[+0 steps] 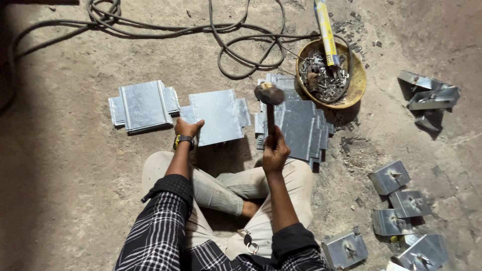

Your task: The person sits cross-legged on the floor and uses a hammer to strike rectangular metal sheets placed on a gear-shaped anvil. They repeatedly pick up sheets from a stack, position them on the anvil, and hammer them before moving them to a finished pile.

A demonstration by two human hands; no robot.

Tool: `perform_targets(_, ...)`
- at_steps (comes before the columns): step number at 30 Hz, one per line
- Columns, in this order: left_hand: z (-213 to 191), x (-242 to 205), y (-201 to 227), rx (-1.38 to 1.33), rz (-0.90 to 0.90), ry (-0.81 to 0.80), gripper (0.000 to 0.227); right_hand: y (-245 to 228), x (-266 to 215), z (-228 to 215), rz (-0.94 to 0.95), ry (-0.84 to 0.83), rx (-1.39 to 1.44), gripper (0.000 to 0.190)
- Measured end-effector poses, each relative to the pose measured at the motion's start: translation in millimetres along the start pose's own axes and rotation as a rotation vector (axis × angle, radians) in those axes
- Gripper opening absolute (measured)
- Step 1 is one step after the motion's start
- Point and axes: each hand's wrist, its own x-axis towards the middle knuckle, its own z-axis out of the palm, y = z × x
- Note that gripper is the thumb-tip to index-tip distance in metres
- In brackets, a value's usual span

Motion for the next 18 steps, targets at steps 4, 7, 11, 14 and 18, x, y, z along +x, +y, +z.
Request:
perform_targets(4, -3.3, -0.2, 1.0, -0.019, 0.009, -0.014, 0.098, 15.6, -16.2, 17.8, -0.057, -0.031, -0.025, 0.040)
perform_targets(7, -2.5, -2.6, -0.2, -0.028, 0.003, 0.009, 0.099, 21.3, -22.0, 23.3, 0.078, -0.234, -0.223, 0.043)
perform_targets(11, -3.8, 1.9, 2.2, -0.039, 0.032, -0.002, 0.097, 20.8, -10.4, 20.6, 0.101, -0.223, -0.221, 0.031)
perform_targets(14, -1.7, -6.3, -4.4, -0.026, 0.002, -0.034, 0.095, 19.7, -23.4, 11.7, -0.007, -0.127, -0.111, 0.032)
perform_targets(18, -5.2, -3.2, 3.7, -0.033, -0.010, 0.008, 0.094, 29.1, -29.7, 26.8, 0.073, -0.200, -0.210, 0.047)
